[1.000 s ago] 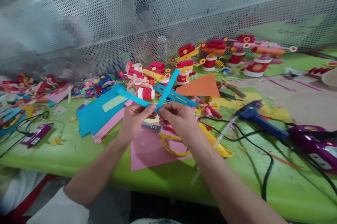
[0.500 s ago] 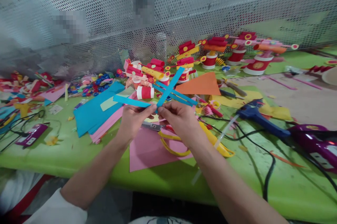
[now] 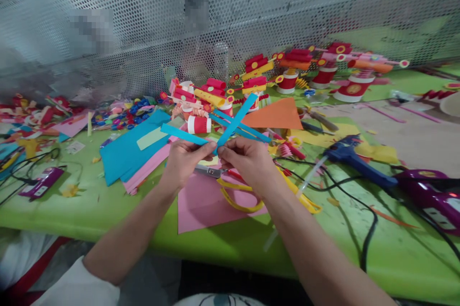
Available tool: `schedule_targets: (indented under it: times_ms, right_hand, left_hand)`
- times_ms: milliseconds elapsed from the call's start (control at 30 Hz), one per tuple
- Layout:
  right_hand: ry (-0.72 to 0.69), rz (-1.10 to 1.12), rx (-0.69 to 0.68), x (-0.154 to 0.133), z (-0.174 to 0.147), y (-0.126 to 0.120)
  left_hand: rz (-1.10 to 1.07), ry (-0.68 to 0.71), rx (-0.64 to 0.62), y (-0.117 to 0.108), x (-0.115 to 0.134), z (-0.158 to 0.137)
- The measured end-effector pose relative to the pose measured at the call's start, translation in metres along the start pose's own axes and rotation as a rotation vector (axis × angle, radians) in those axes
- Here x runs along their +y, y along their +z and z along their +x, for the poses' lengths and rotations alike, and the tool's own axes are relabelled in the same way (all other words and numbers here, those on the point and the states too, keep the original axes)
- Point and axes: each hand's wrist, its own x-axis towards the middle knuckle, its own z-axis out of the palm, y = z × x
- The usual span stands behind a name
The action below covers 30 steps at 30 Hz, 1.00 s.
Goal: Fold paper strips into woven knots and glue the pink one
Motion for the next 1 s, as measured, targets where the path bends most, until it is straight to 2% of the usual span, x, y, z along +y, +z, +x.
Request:
schedule_targets:
  times_ms: [367, 467, 600, 700, 800, 1000]
  right_hand:
    - [0.011, 0.009, 0.025, -0.0012, -0.0028, 0.0047]
    - [-0.012, -0.033, 0.033, -0.0001, -0.0022, 0.0022]
    - [-0.022, -0.09, 0.031, -0.0017, -0.0024, -0.0022]
    - [-0.025, -0.124, 0.018, -0.0032, -0.0027, -0.004]
    - [-0.047, -0.209, 0.043, -0.0036, -0.0031, -0.0025]
    - [-0.181, -0.298, 0.117, -0.0037, -0.0045, 0.0042]
  left_hand:
    - [0.05, 0.1, 0.064, 0.0041, -0.0025, -0.0017]
    - [-0.058, 0.005, 0.053, 0.0057, -0.0011, -0.0023]
    - [-0.263, -0.139, -0.051, 0.0037, 0.0013, 0.0001]
    - [-0.283, -0.153, -0.107, 0.0009, 0.0015, 0.0024]
    - [-0.271, -0.164, -0.088, -0.0007, 0.001, 0.0035]
    - [-0.338, -0.203, -0.057, -0.0009, -0.0005, 0.0045]
